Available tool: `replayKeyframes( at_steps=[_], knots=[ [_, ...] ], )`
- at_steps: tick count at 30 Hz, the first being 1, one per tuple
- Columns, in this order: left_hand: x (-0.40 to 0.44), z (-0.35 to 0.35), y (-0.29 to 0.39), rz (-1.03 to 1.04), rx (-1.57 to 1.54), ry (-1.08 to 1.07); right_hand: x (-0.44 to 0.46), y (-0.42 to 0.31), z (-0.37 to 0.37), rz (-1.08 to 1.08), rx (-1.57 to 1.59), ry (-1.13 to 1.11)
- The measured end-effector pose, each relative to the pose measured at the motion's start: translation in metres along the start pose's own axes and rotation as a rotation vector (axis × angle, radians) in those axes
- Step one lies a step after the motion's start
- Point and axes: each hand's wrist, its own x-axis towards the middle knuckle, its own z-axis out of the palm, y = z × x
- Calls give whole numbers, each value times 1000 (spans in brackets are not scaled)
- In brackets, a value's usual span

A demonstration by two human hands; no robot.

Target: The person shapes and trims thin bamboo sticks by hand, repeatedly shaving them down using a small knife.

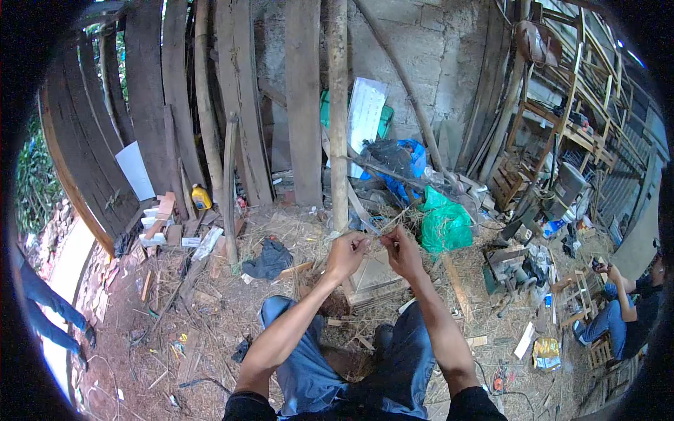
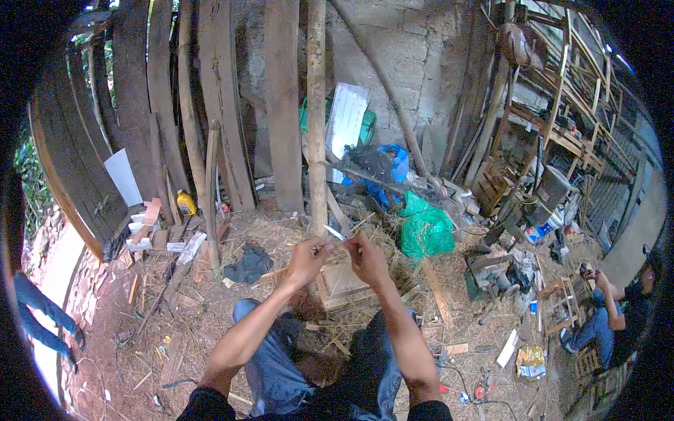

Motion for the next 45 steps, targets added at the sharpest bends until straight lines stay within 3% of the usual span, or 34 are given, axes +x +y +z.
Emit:
replayKeyframes(
  at_steps=[3, 7, 9, 10, 11, 13, 17, 19, 21, 23, 25, 27, 28, 30, 33, 35, 37, 40, 43, 45],
  knots=[
    [-3, 11, 2, -78, -78, -4, 3, 1, -20, 49, -84, -49],
    [-10, 15, -15, 19, -58, 26, 10, 13, -39, 71, -96, 136],
    [-8, 14, -18, 32, -28, 34, 7, 13, -34, -86, -54, 127],
    [-6, 13, -13, -1, -26, 2, 1, 4, -24, -29, -152, 61],
    [-6, 13, -8, -38, -26, -33, -6, -4, -15, -155, -85, 50],
    [-7, 16, -1, -14, -72, -19, -7, -3, -11, -12, 72, 3],
    [-11, 16, -15, 6, -192, -25, 0, 15, -24, -102, -37, 125],
    [-12, 14, -24, 6, -171, -20, 5, 11, -38, 111, -28, 90],
    [-14, 19, -27, 8, -172, -17, -1, 6, -25, 65, -26, 159],
    [-9, 20, -26, -30, -142, -59, -7, -2, -10, -184, -30, 101],
    [-10, 24, -31, -21, -191, -56, -5, -20, -16, -164, -72, 83],
    [-12, 22, -30, -15, -236, -43, -2, -17, -18, 128, 30, -62],
    [-11, 20, -25, -37, -200, -36, -2, -10, -16, 130, 31, -62],
    [-13, 15, -20, -53, -163, -32, 2, 13, -11, -87, 1, 134],
    [-22, -10, -24, -13, -206, -81, 7, 61, -51, 20, 25, 308],
    [-23, -26, -14, -205, -235, -84, 3, 66, -45, 26, 28, 335],
    [-15, -21, -26, -239, -225, -134, -3, 53, -46, 38, 10, 363],
    [-7, -11, -22, -332, -322, -143, -9, 8, -24, 155, 58, 241],
    [-5, -1, -23, -284, -324, -185, -14, -6, -3, -125, -122, 56],
    [-5, 5, -26, -237, -345, -201, -15, -19, -2, -12, -17, 0]
  ],
)
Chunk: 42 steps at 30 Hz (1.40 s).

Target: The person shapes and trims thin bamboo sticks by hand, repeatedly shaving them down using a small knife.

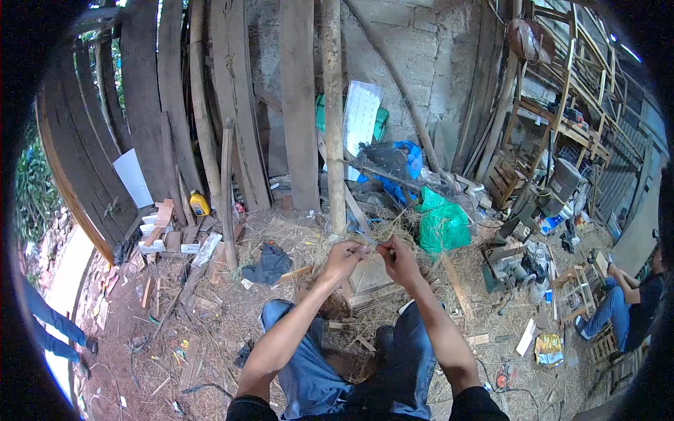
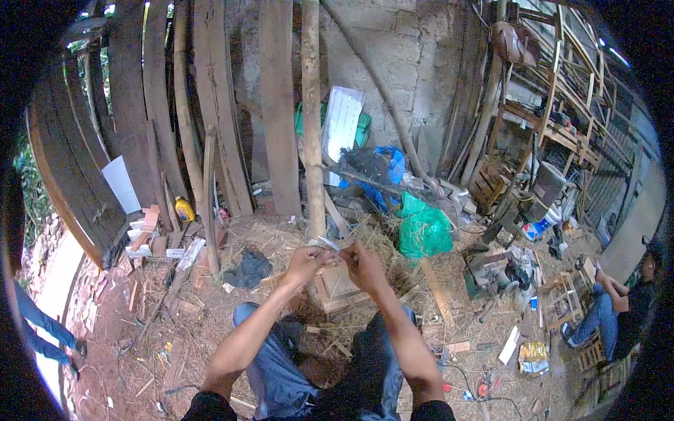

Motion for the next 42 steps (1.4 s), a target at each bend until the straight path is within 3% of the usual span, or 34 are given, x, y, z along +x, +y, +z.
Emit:
replayKeyframes(
  at_steps=[4, 9, 10, 12, 20, 22, 25, 26, 30, 32, 38, 42],
  knots=[
    [2, 3, -8, 65, 88, 31, 4, 1, -5, 9, -81, -24],
    [-2, 3, -7, 66, -31, 87, 11, 25, -12, 11, 35, 98],
    [-6, 2, -3, 64, -30, 86, 10, 24, -24, 86, -50, 21],
    [-12, -2, 7, 146, 227, 84, 12, 33, -21, 114, -66, 26],
    [-16, -1, -2, 62, 309, 82, 10, 56, -35, 141, -143, 60],
    [-23, -3, 6, 16, 325, 92, 9, 88, -32, -26, -43, 348],
    [-32, -21, 21, 83, 288, 76, 3, 100, -55, 114, -174, 370],
    [-30, -23, 23, 14, 171, 87, 1, 100, -51, 113, -174, 370],
    [-11, -11, 11, -67, 64, 86, -5, 23, -22, 134, 38, 162],
    [1, -3, -3, -5, 103, 84, -10, 22, 2, -92, -46, 98],
    [-7, 7, 7, 188, 214, 153, -2, -4, -3, 73, 10, -82],
    [-21, 5, 4, 197, 265, 137, 3, 55, -18, -36, -110, 215]
  ],
)
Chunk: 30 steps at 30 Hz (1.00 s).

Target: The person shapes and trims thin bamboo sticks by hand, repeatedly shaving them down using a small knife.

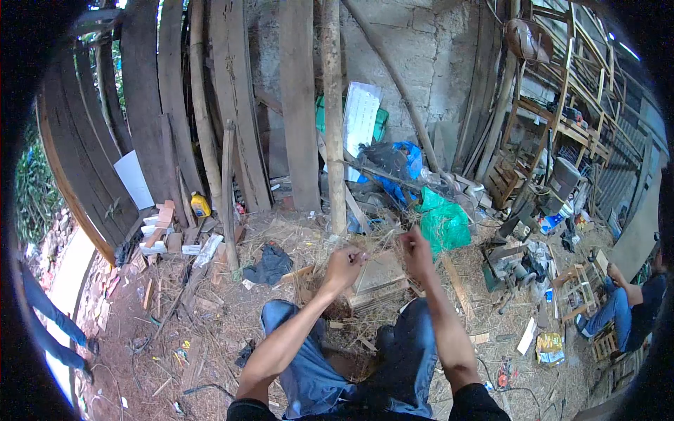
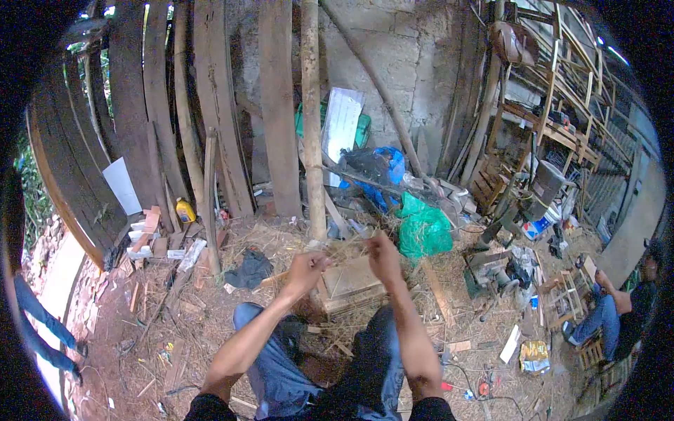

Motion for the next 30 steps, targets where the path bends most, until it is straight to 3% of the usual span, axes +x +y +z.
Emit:
replayKeyframes(
  at_steps=[1, 2, 5, 9, 11, 12, 14, 15, 17, 19, 21, 24, 26, 30],
  knots=[
    [-1, -6, 6, 1, 4, 4, 9, -29, -21, 251, 49, -94],
    [-3, -11, 13, 12, 43, -11, 8, -26, -16, 248, 50, -95],
    [6, -2, 1, 23, 33, -16, -8, -24, -4, -80, 9, -97],
    [6, 9, 22, 119, 91, 89, -7, -50, -7, -40, 98, -139],
    [2, 6, 28, 110, 102, 68, 2, -30, -16, 163, 74, -134],
    [1, 4, 29, 109, 113, 48, 7, -26, -28, 99, 37, -127],
    [1, 5, 22, 108, 125, 60, 11, -26, -34, 231, 2, -191],
    [1, 7, 21, 106, 129, 68, 7, -28, -31, 231, -1, -190],
    [1, 5, 41, 48, 186, 36, 1, -33, -21, -50, 129, -152],
    [-1, 6, 44, -22, 248, -3, 5, -26, -26, 29, 151, -119],
    [0, 7, 31, 74, 167, -1, 13, -20, -35, 100, 171, -92],
    [1, 7, 26, 56, 171, 47, 13, -29, -34, 205, 89, -126],
    [1, 8, 29, 79, 207, 51, 8, -40, -31, 62, 35, -204],
    [-4, 2, 29, 68, 197, 30, 12, 1, -39, 92, 58, -56]
  ],
)
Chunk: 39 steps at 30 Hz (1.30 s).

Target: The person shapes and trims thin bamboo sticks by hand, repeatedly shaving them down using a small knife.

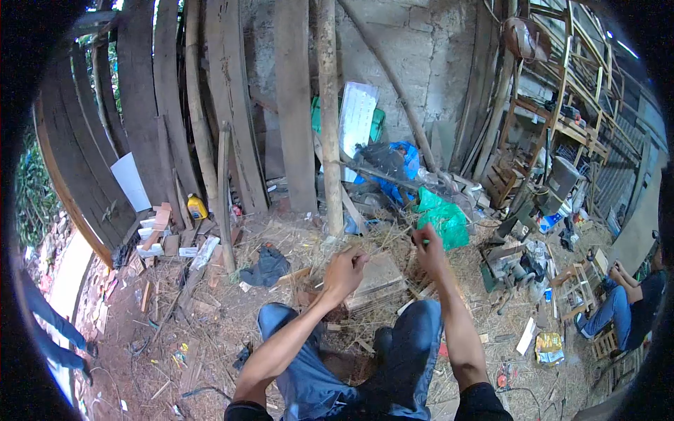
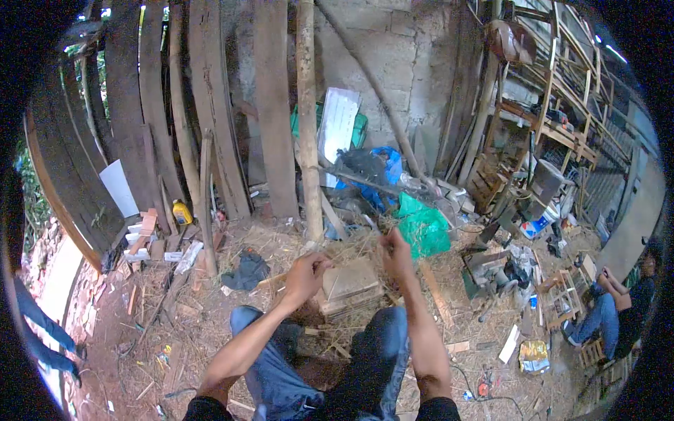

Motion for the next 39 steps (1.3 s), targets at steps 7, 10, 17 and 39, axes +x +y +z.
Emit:
replayKeyframes(
  at_steps=[7, 10, 17, 39],
  knots=[
    [8, -1, -11, -20, 52, 99, -15, -32, 20, 29, 29, -75],
    [11, 5, -3, -35, 29, 86, -21, -47, 40, -87, -54, -252],
    [5, -2, -5, -41, 30, 101, -1, 6, 21, 46, 14, -2],
    [13, -8, -21, -54, -122, 68, -6, -21, 10, 379, 529, 262]
  ],
)
